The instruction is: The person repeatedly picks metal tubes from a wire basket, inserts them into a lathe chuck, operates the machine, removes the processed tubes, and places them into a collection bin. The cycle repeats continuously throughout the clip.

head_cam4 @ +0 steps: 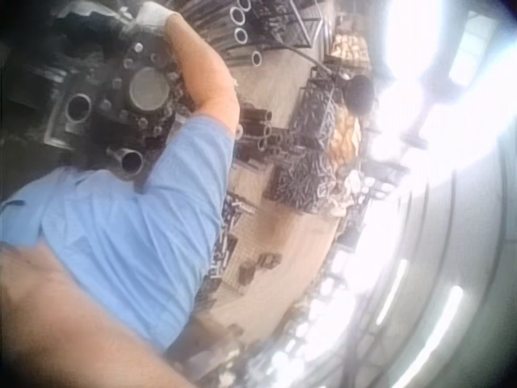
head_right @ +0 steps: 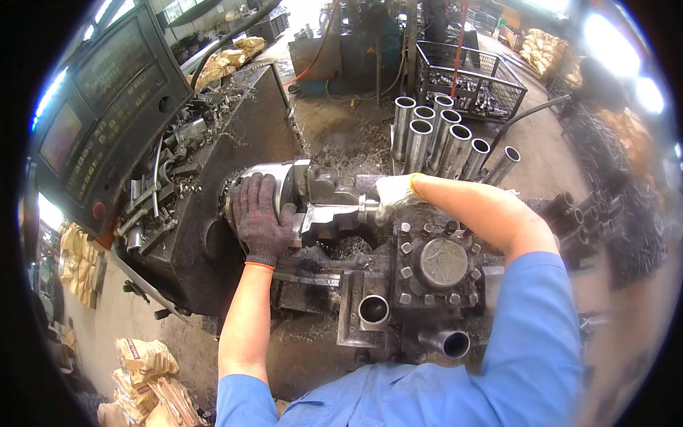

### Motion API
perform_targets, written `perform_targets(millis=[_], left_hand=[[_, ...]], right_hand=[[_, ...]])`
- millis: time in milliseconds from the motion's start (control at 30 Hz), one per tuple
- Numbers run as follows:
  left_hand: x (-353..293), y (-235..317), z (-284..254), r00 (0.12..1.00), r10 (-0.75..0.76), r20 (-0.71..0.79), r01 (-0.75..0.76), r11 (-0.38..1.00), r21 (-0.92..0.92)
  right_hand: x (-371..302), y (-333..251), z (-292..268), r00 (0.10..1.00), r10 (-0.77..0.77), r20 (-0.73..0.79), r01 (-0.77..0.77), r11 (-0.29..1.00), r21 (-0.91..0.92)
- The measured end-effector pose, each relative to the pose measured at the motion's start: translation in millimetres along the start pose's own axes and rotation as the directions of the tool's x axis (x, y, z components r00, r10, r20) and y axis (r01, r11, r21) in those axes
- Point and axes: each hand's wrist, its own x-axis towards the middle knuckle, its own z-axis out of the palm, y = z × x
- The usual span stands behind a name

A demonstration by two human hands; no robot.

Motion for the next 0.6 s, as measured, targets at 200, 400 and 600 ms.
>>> perform_targets(millis=[200, 400, 600], left_hand=[[1.4, -1.0, 3.6, 0.999, 0.012, -0.03, -0.013, 0.999, -0.032], [-2.1, -2.0, 3.1, 1.0, 0.009, -0.018, -0.01, 1.0, -0.028], [0.7, -1.2, 1.2, 0.999, 0.026, -0.025, -0.026, 0.999, -0.019]], right_hand=[[-1.4, -0.5, 2.4, 0.972, -0.203, -0.117, 0.197, 0.979, -0.056], [-6.3, -16.0, -9.3, 0.99, 0.009, 0.139, 0.003, 0.996, -0.084], [4.7, 6.1, -12.1, 0.978, 0.008, 0.209, 0.02, 0.991, -0.133]])
